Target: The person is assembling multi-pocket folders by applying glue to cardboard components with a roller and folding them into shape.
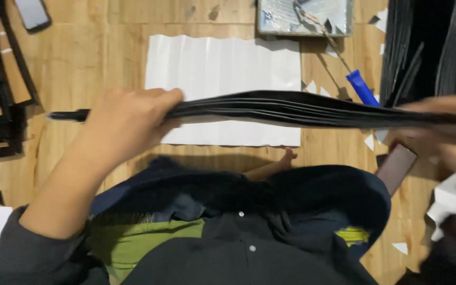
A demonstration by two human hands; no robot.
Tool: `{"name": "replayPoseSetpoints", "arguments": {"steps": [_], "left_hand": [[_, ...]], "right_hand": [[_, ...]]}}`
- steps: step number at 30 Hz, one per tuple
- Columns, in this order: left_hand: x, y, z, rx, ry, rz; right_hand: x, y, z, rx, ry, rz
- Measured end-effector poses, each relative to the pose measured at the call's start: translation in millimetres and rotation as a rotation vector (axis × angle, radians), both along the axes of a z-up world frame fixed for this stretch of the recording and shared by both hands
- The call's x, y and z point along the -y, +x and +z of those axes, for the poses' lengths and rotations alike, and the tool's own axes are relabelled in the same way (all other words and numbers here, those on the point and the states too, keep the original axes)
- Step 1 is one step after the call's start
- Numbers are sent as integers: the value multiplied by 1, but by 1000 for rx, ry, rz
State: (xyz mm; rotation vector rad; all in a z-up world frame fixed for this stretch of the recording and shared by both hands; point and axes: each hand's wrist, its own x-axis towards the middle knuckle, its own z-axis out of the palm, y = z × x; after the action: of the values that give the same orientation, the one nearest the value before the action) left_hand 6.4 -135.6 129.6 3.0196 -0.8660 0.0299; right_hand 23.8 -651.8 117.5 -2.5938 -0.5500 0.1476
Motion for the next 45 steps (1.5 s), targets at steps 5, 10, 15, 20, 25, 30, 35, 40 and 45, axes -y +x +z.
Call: {"name": "replayPoseSetpoints", "arguments": {"steps": [5, 10, 15, 20, 25, 30, 35, 40, 45], "left_hand": [[-50, 20, -56, -39, 115, 126], [-75, 33, -145, 172, 57, 161], [-87, 26, -130, -41, -49, 184], [-155, -1, -117, -200, -216, 487], [-196, -29, -154, -181, -1244, 679], [-190, -11, -216, -213, -1512, 371], [-186, -3, -216, -398, -1430, 778], [-165, 7, -220, -294, -1279, 1135], [-200, -8, -275, -231, -1243, 1143]], "right_hand": [[-116, 35, -71, -32, 31, 30], [-155, 40, -136, 444, -253, 256], [-176, 33, -128, 493, -290, 213], [-154, 39, -164, 418, 152, 155], [-154, 39, -191, -268, 974, -75], [-164, 45, -198, -443, 1045, -93], [-165, 40, -222, -546, 915, -223], [-183, 42, -204, -313, 533, -149], [-165, 39, -224, -272, 450, -165]]}}
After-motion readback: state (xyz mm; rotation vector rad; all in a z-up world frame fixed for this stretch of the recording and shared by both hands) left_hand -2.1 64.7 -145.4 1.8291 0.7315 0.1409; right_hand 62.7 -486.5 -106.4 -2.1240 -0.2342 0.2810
